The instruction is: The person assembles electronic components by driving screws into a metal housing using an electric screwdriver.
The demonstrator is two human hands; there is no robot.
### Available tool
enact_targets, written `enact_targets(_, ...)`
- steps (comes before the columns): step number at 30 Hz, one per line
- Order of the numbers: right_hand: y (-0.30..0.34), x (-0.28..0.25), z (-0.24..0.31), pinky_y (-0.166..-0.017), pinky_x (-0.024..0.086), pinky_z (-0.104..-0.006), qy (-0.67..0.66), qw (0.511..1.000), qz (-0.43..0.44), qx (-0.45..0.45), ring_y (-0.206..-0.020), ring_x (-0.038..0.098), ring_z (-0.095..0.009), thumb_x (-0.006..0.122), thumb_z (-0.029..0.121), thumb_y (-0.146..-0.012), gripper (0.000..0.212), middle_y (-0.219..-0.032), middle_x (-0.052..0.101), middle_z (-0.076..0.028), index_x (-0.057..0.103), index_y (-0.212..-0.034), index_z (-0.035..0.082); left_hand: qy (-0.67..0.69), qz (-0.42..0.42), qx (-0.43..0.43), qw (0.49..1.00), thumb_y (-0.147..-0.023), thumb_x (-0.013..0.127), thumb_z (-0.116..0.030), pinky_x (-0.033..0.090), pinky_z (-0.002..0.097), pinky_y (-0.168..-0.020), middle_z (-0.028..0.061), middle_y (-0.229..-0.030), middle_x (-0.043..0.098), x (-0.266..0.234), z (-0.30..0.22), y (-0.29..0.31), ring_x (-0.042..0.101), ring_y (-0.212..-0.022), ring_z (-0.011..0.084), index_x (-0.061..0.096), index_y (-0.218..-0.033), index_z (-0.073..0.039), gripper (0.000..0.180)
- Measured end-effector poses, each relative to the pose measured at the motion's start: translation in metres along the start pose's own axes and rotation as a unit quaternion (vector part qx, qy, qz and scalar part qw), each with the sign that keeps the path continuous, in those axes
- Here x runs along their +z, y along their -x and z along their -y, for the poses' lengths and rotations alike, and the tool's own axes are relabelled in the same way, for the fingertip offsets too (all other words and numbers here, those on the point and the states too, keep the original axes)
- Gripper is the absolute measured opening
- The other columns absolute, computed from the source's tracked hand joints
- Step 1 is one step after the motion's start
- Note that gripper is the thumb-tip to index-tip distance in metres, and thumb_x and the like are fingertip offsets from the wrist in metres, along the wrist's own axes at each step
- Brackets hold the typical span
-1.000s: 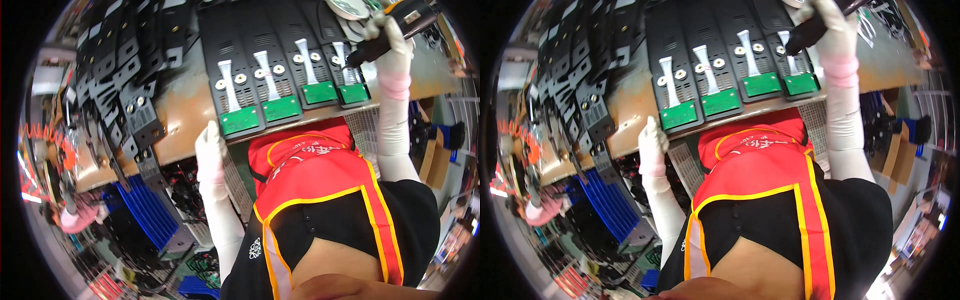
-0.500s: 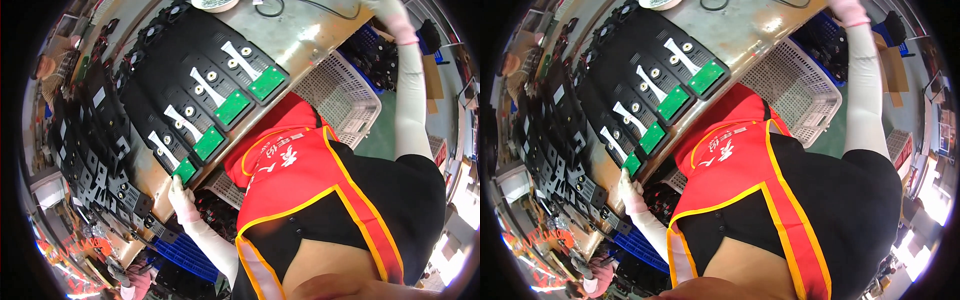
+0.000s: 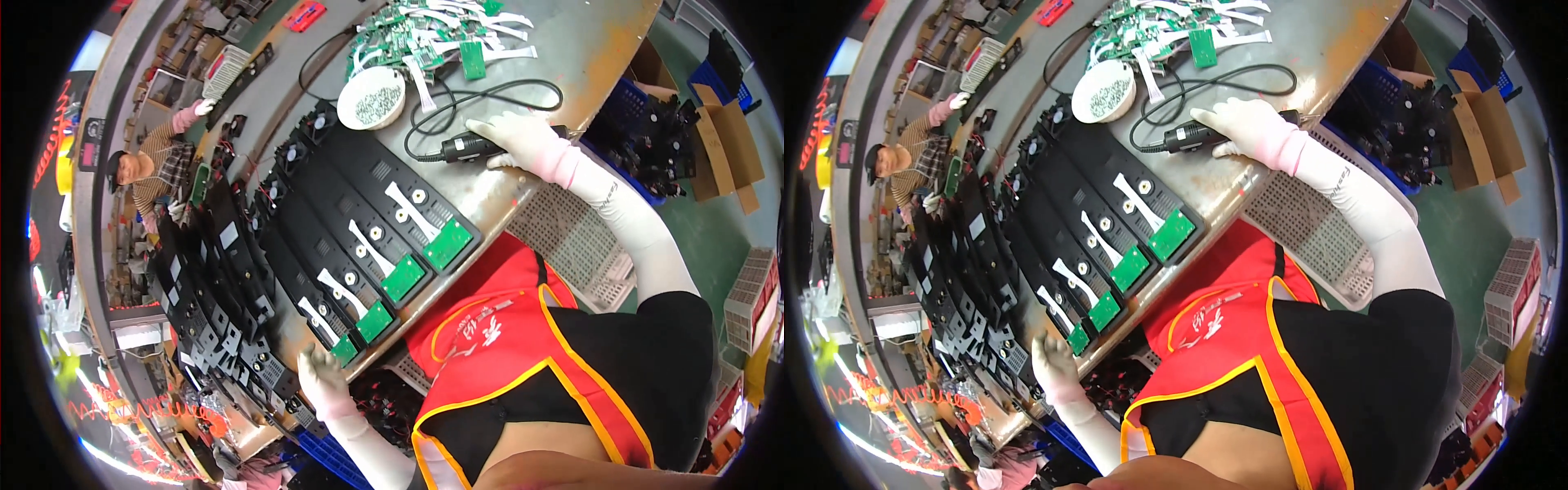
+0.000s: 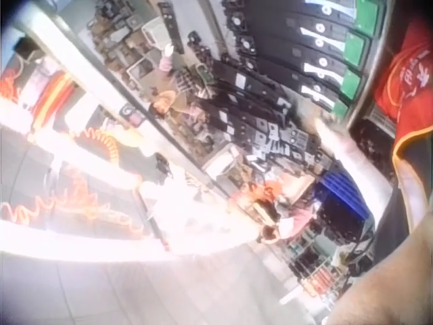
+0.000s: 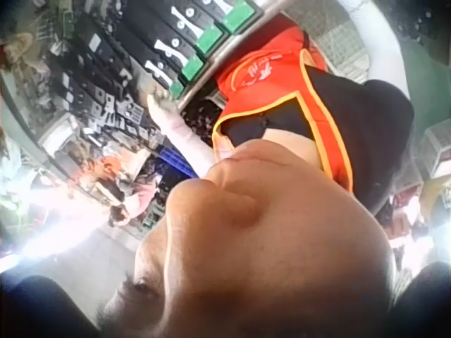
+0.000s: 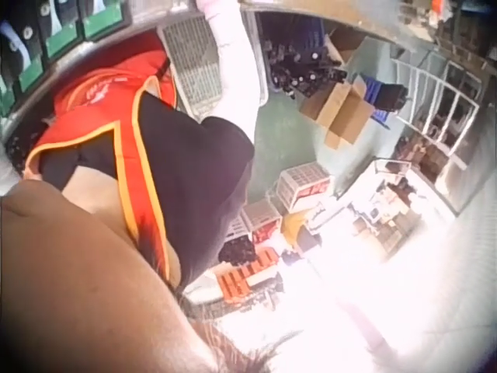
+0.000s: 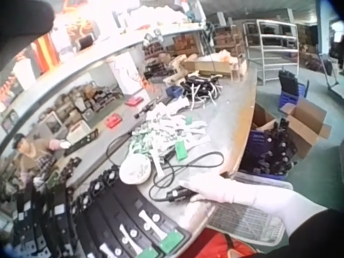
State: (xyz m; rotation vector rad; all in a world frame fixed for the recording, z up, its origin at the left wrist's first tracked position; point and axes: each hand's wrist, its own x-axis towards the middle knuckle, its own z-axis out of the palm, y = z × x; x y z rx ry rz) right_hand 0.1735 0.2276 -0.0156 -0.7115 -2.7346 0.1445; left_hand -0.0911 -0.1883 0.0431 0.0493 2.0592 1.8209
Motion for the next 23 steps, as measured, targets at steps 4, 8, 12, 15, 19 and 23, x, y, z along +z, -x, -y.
enact_targets(4, -0.021, 0.002, -0.034, -0.074, 0.048, -0.0376, 0.058, 0.998, -0.017, 0.013, -0.085, 0.058, -0.024, 0.069, 0.034, -0.073, 0.058, -0.095, 0.057, -0.007, 0.050, -0.124, 0.014, 0.329, 0.271, -0.155, 0.891, -0.094, 0.048, -0.033, 0.035, 0.0304, -0.072, 0.0040, -0.078, 0.033, 0.117, -0.040, -0.022, 0.035, -0.075, 0.0164, 0.041, -0.085, -0.006, 0.030)
enact_targets(8, -0.038, 0.021, -0.055, -0.081, 0.046, -0.0375, 0.068, 0.990, -0.111, -0.052, -0.092, 0.057, -0.024, 0.070, 0.029, -0.073, 0.056, -0.103, 0.057, -0.006, 0.050, -0.123, 0.012, 0.374, 0.311, -0.189, 0.853, -0.094, 0.045, -0.044, 0.031, 0.0445, -0.108, 0.0221, -0.132, 0.040, 0.233, -0.072, -0.061, 0.035, -0.128, 0.0348, 0.035, -0.131, 0.009, 0.065)
enact_targets(12, -0.027, 0.008, -0.041, -0.098, 0.038, -0.0385, 0.106, 0.982, -0.135, -0.072, -0.110, 0.051, -0.027, 0.070, 0.025, -0.073, 0.055, -0.123, 0.050, -0.010, 0.050, -0.122, 0.009, 0.304, 0.377, -0.127, 0.866, -0.088, 0.030, -0.064, 0.012, 0.0404, -0.114, 0.0293, -0.148, 0.011, 0.325, -0.103, -0.110, 0.012, -0.139, 0.0359, 0.014, -0.141, 0.009, 0.092)
enact_targets(15, -0.011, 0.004, -0.037, -0.100, 0.038, -0.0391, 0.111, 0.982, -0.139, -0.059, -0.108, 0.052, -0.024, 0.067, 0.023, -0.074, 0.047, -0.117, 0.054, -0.008, 0.053, -0.117, 0.009, 0.270, 0.399, -0.152, 0.863, -0.083, 0.027, -0.071, 0.010, 0.0365, -0.113, 0.0266, -0.150, 0.010, 0.365, -0.111, -0.146, 0.011, -0.140, 0.0305, 0.017, -0.142, 0.005, 0.097)
enact_targets(19, -0.001, 0.005, -0.040, -0.100, 0.038, -0.0402, 0.144, 0.976, -0.148, -0.065, -0.107, 0.053, -0.023, 0.066, 0.022, -0.074, 0.040, -0.114, 0.056, -0.007, 0.057, -0.112, 0.010, 0.091, 0.382, -0.040, 0.919, -0.086, 0.021, -0.070, 0.004, 0.0397, -0.113, 0.0254, -0.150, 0.012, 0.381, -0.116, -0.156, 0.010, -0.141, 0.0282, 0.023, -0.141, 0.005, 0.093)
enact_targets(23, -0.003, 0.003, -0.026, -0.100, 0.037, -0.0417, 0.168, 0.968, -0.157, -0.096, -0.109, 0.052, -0.024, 0.065, 0.020, -0.073, 0.039, -0.114, 0.056, -0.007, 0.058, -0.110, 0.010, 0.141, 0.371, 0.092, 0.913, -0.092, 0.025, -0.061, 0.002, 0.0477, -0.112, 0.0223, -0.146, 0.027, 0.333, -0.186, -0.085, 0.014, -0.139, 0.0349, 0.028, -0.140, 0.000, 0.078)
